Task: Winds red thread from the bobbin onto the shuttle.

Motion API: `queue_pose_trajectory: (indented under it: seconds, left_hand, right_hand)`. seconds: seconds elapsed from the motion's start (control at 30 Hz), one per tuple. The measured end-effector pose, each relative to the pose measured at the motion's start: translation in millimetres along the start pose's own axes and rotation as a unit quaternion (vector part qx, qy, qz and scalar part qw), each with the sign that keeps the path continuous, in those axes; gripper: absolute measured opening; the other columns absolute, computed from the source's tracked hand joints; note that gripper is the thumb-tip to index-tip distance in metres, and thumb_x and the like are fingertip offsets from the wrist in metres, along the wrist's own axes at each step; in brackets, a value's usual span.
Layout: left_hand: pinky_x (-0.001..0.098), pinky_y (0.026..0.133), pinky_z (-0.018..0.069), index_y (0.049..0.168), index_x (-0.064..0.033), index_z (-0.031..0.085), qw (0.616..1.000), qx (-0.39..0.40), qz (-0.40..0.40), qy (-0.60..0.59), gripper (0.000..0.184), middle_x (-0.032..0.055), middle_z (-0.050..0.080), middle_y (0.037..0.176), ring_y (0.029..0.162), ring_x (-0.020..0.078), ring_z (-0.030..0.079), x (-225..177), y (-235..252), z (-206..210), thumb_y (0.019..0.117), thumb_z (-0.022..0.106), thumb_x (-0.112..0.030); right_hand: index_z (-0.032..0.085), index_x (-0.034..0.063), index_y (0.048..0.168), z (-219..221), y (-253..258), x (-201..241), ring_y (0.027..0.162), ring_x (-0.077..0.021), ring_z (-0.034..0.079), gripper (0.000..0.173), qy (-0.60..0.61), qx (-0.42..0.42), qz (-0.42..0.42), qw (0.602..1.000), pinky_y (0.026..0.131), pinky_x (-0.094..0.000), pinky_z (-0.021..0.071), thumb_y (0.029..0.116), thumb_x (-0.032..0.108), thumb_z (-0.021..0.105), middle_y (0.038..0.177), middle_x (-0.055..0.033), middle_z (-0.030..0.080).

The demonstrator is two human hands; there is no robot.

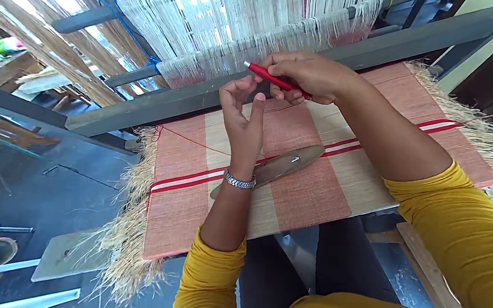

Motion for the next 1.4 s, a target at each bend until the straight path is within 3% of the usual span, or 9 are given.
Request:
queue_pose_trajectory:
  seconds: [0.13, 0.2, 0.3, 0.4, 0.6, 0.87, 1.07, 1.2, 1.4]
  left_hand:
    - [0.0334, 0.100, 0.0523, 0.128, -0.0144, 0.045, 0.987, 0.022, -0.124, -0.096, 0.024, 0.0025, 0.055, 0.135, 0.121, 0.0140, 0.059, 14, -17, 7, 0.1052, 0.052, -0.010]
    - [0.0318, 0.095, 0.0549, 0.129, -0.0149, 0.049, 0.979, 0.021, -0.159, -0.129, 0.026, 0.0018, 0.057, 0.126, 0.109, 0.0121, 0.063, 19, -19, 9, 0.1046, 0.054, -0.011]
    - [0.0227, 0.073, 0.0547, 0.125, -0.0136, 0.055, 0.976, 0.008, -0.173, -0.133, 0.022, 0.0011, 0.060, 0.108, 0.082, 0.0085, 0.061, 29, -14, 7, 0.1029, 0.059, -0.011]
    - [0.0218, 0.062, 0.0470, 0.120, -0.0037, 0.064, 0.984, -0.018, -0.134, -0.114, 0.021, 0.0063, 0.066, 0.103, 0.080, 0.0111, 0.060, 36, -1, 1, 0.1000, 0.065, -0.010]
    - [0.0255, 0.075, 0.0528, 0.113, -0.0016, 0.068, 0.998, -0.031, -0.047, -0.030, 0.017, 0.0045, 0.064, 0.095, 0.082, 0.0121, 0.060, 21, 3, -5, 0.0974, 0.069, -0.006]
    - [0.0182, 0.057, 0.0400, 0.113, -0.0071, 0.071, 0.994, -0.022, -0.069, -0.077, 0.015, 0.0041, 0.059, 0.115, 0.077, 0.0072, 0.053, 24, 0, -5, 0.1021, 0.061, -0.012]
    - [0.0191, 0.058, 0.0407, 0.110, -0.0043, 0.064, 0.991, -0.022, -0.051, -0.123, 0.013, 0.0057, 0.066, 0.109, 0.075, 0.0056, 0.054, 20, 4, -6, 0.1049, 0.052, -0.007]
    - [0.0123, 0.054, 0.0364, 0.112, -0.0122, 0.061, 0.994, 0.002, -0.060, -0.095, 0.014, -0.0001, 0.064, 0.107, 0.071, 0.0010, 0.053, 8, -12, 0, 0.1071, 0.049, -0.009]
    - [0.0198, 0.067, 0.0467, 0.112, -0.0063, 0.059, 0.992, 0.000, -0.010, -0.129, 0.014, 0.0088, 0.066, 0.119, 0.097, 0.0093, 0.063, 6, 0, -2, 0.1059, 0.046, -0.006]
  right_hand:
    - [0.058, 0.0112, 0.118, 10, 2, -1, 0.049, -0.0077, 0.046, 0.028, -0.043, 0.006, -0.014, 0.999, 0.042, -0.0196, 0.0341, 0.1124, 0.022, 0.033, 0.073, -0.0015, 0.058]
    - [0.059, 0.0104, 0.117, 10, 4, -3, 0.050, -0.0087, 0.047, 0.028, -0.052, 0.001, -0.019, 0.998, 0.041, -0.0202, 0.0349, 0.1124, 0.022, 0.034, 0.073, -0.0023, 0.058]
    - [0.057, 0.0122, 0.117, 8, 5, -6, 0.048, -0.0087, 0.045, 0.027, -0.049, -0.011, 0.000, 0.999, 0.041, -0.0201, 0.0332, 0.1129, 0.023, 0.034, 0.072, -0.0024, 0.057]
    - [0.058, 0.0132, 0.123, 6, 6, -10, 0.048, -0.0079, 0.045, 0.028, -0.017, -0.014, 0.018, 1.000, 0.040, -0.0190, 0.0332, 0.1135, 0.026, 0.034, 0.073, -0.0023, 0.058]
    - [0.057, 0.0130, 0.121, 10, 7, -12, 0.049, -0.0072, 0.044, 0.027, 0.006, 0.001, 0.021, 1.000, 0.041, -0.0185, 0.0349, 0.1131, 0.024, 0.034, 0.074, -0.0010, 0.054]
    - [0.056, 0.0128, 0.123, 9, 6, -15, 0.046, -0.0051, 0.041, 0.028, 0.046, 0.013, 0.035, 0.998, 0.040, -0.0168, 0.0342, 0.1130, 0.024, 0.033, 0.072, -0.0003, 0.053]
    - [0.056, 0.0116, 0.124, 10, 7, -16, 0.048, -0.0057, 0.044, 0.026, 0.061, 0.021, 0.033, 0.997, 0.043, -0.0170, 0.0376, 0.1129, 0.024, 0.035, 0.073, -0.0009, 0.054]
    - [0.055, 0.0125, 0.124, 11, 6, -16, 0.048, -0.0058, 0.044, 0.026, 0.072, 0.023, 0.038, 0.996, 0.043, -0.0167, 0.0381, 0.1128, 0.024, 0.035, 0.074, -0.0009, 0.054]
    - [0.053, 0.0128, 0.120, 16, 7, -18, 0.045, -0.0031, 0.041, 0.024, 0.144, 0.066, 0.039, 0.987, 0.040, -0.0151, 0.0368, 0.1130, 0.024, 0.033, 0.072, 0.0008, 0.051]
Point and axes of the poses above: each hand's wrist, its own y-axis towards the middle knuckle, its own z-axis out of the palm, x = y × z, the point moved 10 cm from there along y, towards the middle knuckle
